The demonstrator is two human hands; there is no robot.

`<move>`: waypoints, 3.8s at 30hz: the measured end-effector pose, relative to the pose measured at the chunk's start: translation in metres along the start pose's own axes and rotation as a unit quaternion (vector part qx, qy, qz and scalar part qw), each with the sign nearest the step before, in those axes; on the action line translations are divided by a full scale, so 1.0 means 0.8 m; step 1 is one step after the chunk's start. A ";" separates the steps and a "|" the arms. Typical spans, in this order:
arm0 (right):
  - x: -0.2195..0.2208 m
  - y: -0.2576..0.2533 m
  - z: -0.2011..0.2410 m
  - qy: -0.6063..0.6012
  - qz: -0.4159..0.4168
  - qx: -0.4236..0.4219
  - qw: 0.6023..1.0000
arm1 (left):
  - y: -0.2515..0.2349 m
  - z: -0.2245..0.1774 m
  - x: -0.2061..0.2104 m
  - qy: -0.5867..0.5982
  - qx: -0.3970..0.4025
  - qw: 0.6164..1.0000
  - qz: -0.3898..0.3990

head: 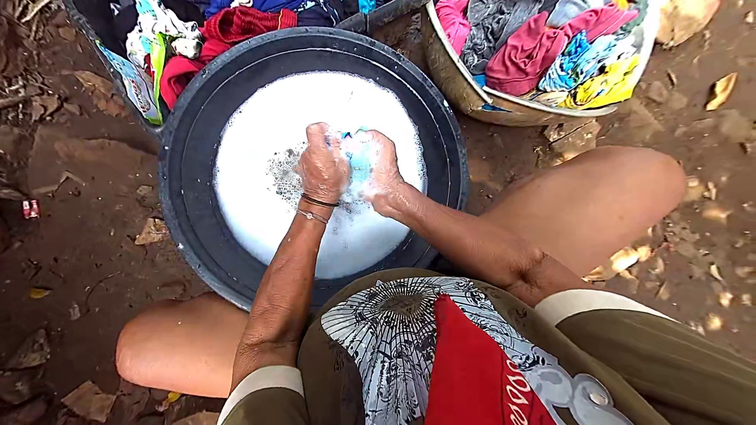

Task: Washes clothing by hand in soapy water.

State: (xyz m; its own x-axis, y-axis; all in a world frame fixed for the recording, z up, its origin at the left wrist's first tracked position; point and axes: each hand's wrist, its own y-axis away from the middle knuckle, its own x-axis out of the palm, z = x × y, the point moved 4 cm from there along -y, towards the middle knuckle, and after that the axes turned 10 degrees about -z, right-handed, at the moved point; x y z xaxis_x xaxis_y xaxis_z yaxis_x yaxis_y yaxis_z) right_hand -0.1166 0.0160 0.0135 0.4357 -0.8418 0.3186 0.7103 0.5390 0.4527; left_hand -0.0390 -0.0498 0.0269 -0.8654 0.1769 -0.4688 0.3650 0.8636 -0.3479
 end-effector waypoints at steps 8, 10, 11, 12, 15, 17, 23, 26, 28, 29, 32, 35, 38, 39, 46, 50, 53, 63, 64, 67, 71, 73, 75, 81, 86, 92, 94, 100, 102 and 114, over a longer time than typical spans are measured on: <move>0.001 0.030 -0.009 0.077 0.007 -0.036 0.996 | -0.008 0.022 -0.005 0.040 -0.100 0.994 -0.019; -0.001 0.024 -0.011 0.109 0.024 -0.029 0.993 | -0.016 0.036 -0.007 -0.005 -0.108 0.994 0.010; -0.006 0.016 -0.011 0.132 0.036 -0.031 0.990 | -0.019 0.039 -0.013 -0.024 -0.098 0.995 0.028; -0.013 0.005 -0.006 0.158 0.058 -0.036 0.985 | -0.026 0.044 -0.022 -0.035 -0.094 0.994 0.036; -0.033 -0.019 0.039 0.191 0.063 -0.019 0.979 | -0.058 0.062 -0.064 -0.015 -0.078 0.996 -0.048; -0.042 -0.024 0.076 0.171 0.080 -0.013 0.982 | -0.076 0.069 -0.090 0.010 -0.075 0.989 -0.128; -0.051 -0.041 0.152 -0.055 0.154 -0.155 0.974 | -0.093 0.098 -0.120 0.019 -0.075 0.972 -0.222; -0.061 -0.076 0.104 -0.018 0.017 -0.091 0.996 | -0.067 0.121 -0.095 -0.045 -0.133 0.990 -0.007; -0.074 -0.097 0.040 0.017 -0.057 -0.001 0.998 | -0.038 0.149 -0.056 -0.107 -0.144 0.965 0.190; -0.082 -0.102 0.011 0.027 -0.084 0.034 0.996 | -0.019 0.165 -0.036 -0.159 -0.132 0.942 0.266; -0.093 -0.090 -0.024 0.045 -0.096 0.127 0.986 | 0.015 0.192 -0.008 -0.269 -0.124 0.884 0.361; -0.091 -0.080 0.024 -0.014 -0.020 0.068 0.997 | 0.008 0.197 -0.017 -0.239 -0.144 0.892 0.355; -0.103 -0.086 0.026 -0.045 -0.054 0.011 0.998 | 0.000 0.201 -0.032 -0.173 -0.206 0.915 0.301; -0.104 -0.084 0.003 -0.028 -0.042 0.042 0.998 | -0.004 0.202 -0.032 -0.153 -0.223 0.919 0.287; -0.057 -0.043 0.003 -0.085 0.046 0.072 0.993 | -0.031 0.174 -0.064 0.174 -0.315 0.931 0.061; -0.055 -0.047 -0.013 -0.055 0.016 0.040 0.998 | -0.030 0.166 -0.048 0.095 -0.328 0.933 0.109; -0.048 -0.031 -0.047 -0.086 0.056 0.154 0.983 | -0.026 0.165 -0.041 0.151 -0.323 0.929 0.103; -0.045 -0.025 -0.042 -0.047 -0.045 0.169 0.983 | -0.033 0.058 -0.018 0.011 -0.073 0.987 0.140; -0.050 -0.028 -0.038 -0.031 -0.062 0.156 0.985 | -0.027 0.078 -0.015 -0.097 -0.068 0.977 0.179; -0.073 -0.038 -0.028 -0.026 -0.107 0.142 0.984 | 0.008 0.160 0.001 -0.228 -0.133 0.916 0.301; -0.084 -0.037 -0.032 -0.025 -0.094 0.183 0.978 | 0.005 0.160 -0.004 -0.037 -0.240 0.940 0.238; -0.072 -0.035 -0.042 -0.039 -0.069 0.218 0.973 | -0.015 0.114 -0.002 0.077 -0.233 0.947 0.208; -0.054 -0.032 -0.047 -0.057 -0.040 0.235 0.970 | -0.023 0.048 0.003 0.135 -0.166 0.950 0.228; -0.031 -0.029 -0.048 -0.146 0.058 0.087 0.984 | 0.035 -0.041 0.024 0.014 0.254 0.962 0.101; -0.009 -0.007 -0.013 0.004 -0.069 0.009 0.998 | -0.003 0.020 0.015 -0.133 -0.027 0.986 0.100; -0.033 -0.012 -0.012 0.140 0.013 -0.106 0.984 | 0.037 -0.012 0.016 -0.122 0.108 0.977 0.135; -0.019 0.004 -0.003 0.109 0.027 -0.062 0.992 | 0.014 0.022 0.010 -0.198 -0.006 0.947 0.254; -0.011 0.010 0.078 0.198 0.168 -0.021 0.965 | -0.050 0.039 -0.073 -0.075 -0.077 0.989 0.097; -0.030 0.009 0.125 0.084 0.219 -0.067 0.970 | -0.078 0.047 -0.122 0.005 -0.095 0.995 -0.026; -0.046 -0.021 -0.011 -0.111 0.110 0.120 0.980 | -0.010 0.173 -0.010 -0.216 -0.058 0.893 0.389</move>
State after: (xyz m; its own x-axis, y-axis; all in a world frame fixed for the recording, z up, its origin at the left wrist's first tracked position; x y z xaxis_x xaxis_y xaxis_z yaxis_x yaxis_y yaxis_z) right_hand -0.1395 0.0376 -0.0130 0.4148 -0.6912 0.5917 0.4505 0.7210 0.5265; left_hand 0.0124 -0.1232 -0.0793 -0.1417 0.5684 -0.8104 0.7385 0.6059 0.2958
